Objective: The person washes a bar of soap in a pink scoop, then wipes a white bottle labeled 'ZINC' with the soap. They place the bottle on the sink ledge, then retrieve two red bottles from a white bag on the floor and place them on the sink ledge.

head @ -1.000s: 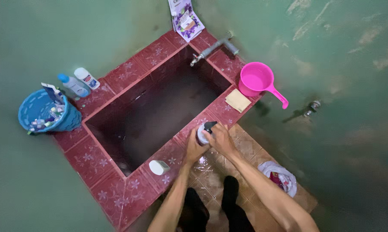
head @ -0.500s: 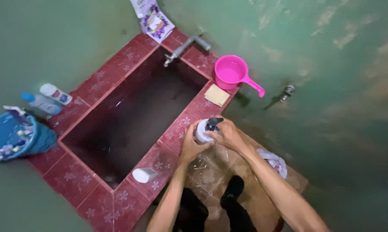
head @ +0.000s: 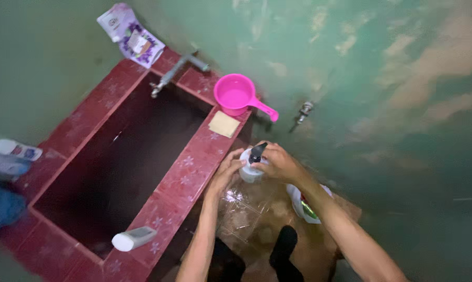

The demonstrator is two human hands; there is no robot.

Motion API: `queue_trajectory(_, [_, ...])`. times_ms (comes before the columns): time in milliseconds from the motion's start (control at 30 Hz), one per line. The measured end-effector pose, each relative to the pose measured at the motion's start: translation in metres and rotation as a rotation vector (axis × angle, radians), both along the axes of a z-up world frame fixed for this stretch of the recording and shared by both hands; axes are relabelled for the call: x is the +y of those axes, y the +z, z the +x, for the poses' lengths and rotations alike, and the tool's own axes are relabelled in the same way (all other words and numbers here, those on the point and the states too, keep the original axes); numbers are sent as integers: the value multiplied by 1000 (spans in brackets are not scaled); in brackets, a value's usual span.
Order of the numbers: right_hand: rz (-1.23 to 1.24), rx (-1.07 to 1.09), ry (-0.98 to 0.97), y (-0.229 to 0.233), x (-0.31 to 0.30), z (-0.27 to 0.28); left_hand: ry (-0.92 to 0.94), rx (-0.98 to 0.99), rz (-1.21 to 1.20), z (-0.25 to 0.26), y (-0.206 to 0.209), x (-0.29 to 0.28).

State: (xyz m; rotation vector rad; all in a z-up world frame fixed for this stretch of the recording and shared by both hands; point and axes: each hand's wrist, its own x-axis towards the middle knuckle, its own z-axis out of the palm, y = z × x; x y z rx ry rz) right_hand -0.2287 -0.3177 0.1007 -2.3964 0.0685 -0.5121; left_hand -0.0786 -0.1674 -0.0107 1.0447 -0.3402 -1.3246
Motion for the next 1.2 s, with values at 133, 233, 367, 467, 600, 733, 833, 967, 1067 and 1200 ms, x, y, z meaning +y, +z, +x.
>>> queue_trajectory(133, [3,-36,-117,-33,-40,-30,38,43,-20,-31,-25,-39])
queue_trajectory(233, [194,-10,-278,-56,-71,-63,118,59,1,-56,-56,-71])
queue_trajectory(367, [303,48,-571,-77,-120,-97,158,-61,66,-71,-95,-112])
queue_trajectory(467, [234,23,-613,-88,-157,-97,183,-37,84,-77,-116,-137])
queue_trajectory(600, [218,-132,-475,-104,-190,-78,212,-100,213,-78,-144,-167])
queue_trajectory(733, [160,-76,-444,-121,-207,-57,247,-194,142,-73,-174,-189])
queue_trajectory(833, [27,-121,-401,-130,-221,-49,220,-302,104,-62,-191,-209])
queue_trajectory(967, [-21,-141,-295,-135,-233,-45,197,-228,187,-60,-196,-224])
queue_trajectory(1067, [19,-142,-267,-135,-230,-50,201,-224,136,-63,-192,-235])
queue_trajectory(1200, [72,-125,-279,-128,-225,-49,223,-126,131,-67,-180,-241])
